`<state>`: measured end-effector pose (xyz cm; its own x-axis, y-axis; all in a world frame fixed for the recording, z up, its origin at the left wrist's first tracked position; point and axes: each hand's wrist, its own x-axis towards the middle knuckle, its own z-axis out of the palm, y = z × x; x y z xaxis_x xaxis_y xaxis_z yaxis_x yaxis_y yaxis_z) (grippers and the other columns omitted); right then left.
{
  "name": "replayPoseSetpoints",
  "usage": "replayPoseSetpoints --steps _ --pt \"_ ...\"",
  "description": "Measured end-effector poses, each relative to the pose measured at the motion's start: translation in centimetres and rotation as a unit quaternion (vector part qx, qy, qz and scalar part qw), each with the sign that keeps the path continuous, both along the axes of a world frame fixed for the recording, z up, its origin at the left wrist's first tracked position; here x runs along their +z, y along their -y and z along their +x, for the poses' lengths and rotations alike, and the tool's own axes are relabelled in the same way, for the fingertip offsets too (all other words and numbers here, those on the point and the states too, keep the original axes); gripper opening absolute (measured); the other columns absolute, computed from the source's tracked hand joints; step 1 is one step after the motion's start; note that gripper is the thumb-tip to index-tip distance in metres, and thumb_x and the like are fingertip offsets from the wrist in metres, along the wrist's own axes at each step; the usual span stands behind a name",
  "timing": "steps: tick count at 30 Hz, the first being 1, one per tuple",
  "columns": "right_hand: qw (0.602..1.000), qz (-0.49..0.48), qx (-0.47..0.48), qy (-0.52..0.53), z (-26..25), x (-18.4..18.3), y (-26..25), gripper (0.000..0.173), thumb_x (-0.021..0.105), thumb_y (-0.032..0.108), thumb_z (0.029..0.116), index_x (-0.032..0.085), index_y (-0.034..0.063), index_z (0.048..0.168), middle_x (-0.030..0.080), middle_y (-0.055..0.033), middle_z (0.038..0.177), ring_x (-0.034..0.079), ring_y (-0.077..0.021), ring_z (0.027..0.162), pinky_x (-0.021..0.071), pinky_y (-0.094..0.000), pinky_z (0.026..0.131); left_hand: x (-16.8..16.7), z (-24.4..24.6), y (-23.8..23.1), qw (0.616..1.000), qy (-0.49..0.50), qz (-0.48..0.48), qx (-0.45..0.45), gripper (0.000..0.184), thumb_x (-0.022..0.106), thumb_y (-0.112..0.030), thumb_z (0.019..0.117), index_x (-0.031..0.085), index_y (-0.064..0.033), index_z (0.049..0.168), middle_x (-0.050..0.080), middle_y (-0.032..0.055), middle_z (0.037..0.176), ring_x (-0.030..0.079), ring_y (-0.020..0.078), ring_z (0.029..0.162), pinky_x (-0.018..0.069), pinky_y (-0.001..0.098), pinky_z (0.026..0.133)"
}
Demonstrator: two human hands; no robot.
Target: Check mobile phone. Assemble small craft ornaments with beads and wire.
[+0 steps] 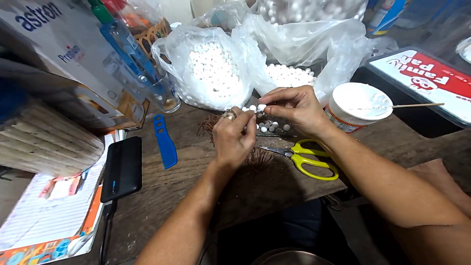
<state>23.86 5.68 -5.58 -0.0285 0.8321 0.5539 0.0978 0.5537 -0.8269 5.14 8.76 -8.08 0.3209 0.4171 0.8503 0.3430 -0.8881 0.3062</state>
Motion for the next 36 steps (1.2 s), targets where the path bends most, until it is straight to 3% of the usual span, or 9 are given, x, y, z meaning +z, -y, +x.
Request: replayPoseSetpoints --steps 23,27,29,32,36 --pt "0.989 0.098 -0.022 0.113 -0.4 -0.4 0.1 0.012 0.068 -0.006 0.0869 0.074 -0.006 0.097 0.073 -0.01 0.101 0.069 -0.0029 0.092 0.0576 -0.0168 0.083 -0.4 0.1 0.2 1.0 -0.018 0.004 0.013 0.016 0.061 -0.002 0.0899 0.076 0.004 0.088 0.065 0.0142 0.075 0.063 0.0204 0.071 0.0504 0.0292 0.067" --pt "0.987 0.102 -0.05 0.112 0.5 0.4 -0.3 0.021 0.067 -0.001 0.0896 0.071 -0.0078 0.108 0.072 -0.0086 0.105 0.068 -0.0035 0.092 0.0578 -0.0206 0.084 0.1 0.0 0.6 0.992 0.03 -0.12 -0.009 0.013 0.065 -0.004 0.0953 0.075 0.0039 0.097 0.07 0.0112 0.085 0.064 0.0066 0.076 0.0517 0.0184 0.072" --pt "0.987 0.094 -0.087 0.1 1.8 0.6 -0.9 0.025 0.066 0.001 0.0922 0.069 -0.0083 0.115 0.072 -0.0089 0.107 0.069 -0.0045 0.094 0.0581 -0.0218 0.085 0.5 -0.2 0.5 0.976 0.074 -0.202 -0.031 0.013 0.065 -0.004 0.0976 0.073 0.0049 0.103 0.071 0.0081 0.087 0.064 0.0004 0.071 0.0538 0.0151 0.067" --pt "0.971 0.051 -0.153 0.177 2.7 -0.2 -1.4 0.02 0.066 0.009 0.095 0.074 -0.0034 0.108 0.073 -0.0096 0.1 0.069 -0.0047 0.086 0.0578 -0.0203 0.079 0.9 -0.5 0.4 0.951 0.133 -0.272 -0.053 0.012 0.065 -0.004 0.0986 0.07 0.0039 0.107 0.072 0.0028 0.087 0.067 0.0 0.071 0.0573 0.017 0.068" --pt "0.939 -0.032 -0.17 0.298 2.6 -0.5 -1.4 0.017 0.064 0.008 0.0976 0.076 -0.0024 0.102 0.073 -0.0159 0.096 0.069 -0.0173 0.084 0.056 -0.0321 0.081 1.2 -0.4 0.3 0.916 0.192 -0.345 -0.065 0.01 0.065 -0.003 0.0983 0.071 0.0015 0.105 0.073 -0.0017 0.084 0.07 0.0026 0.07 0.0599 0.0199 0.068"
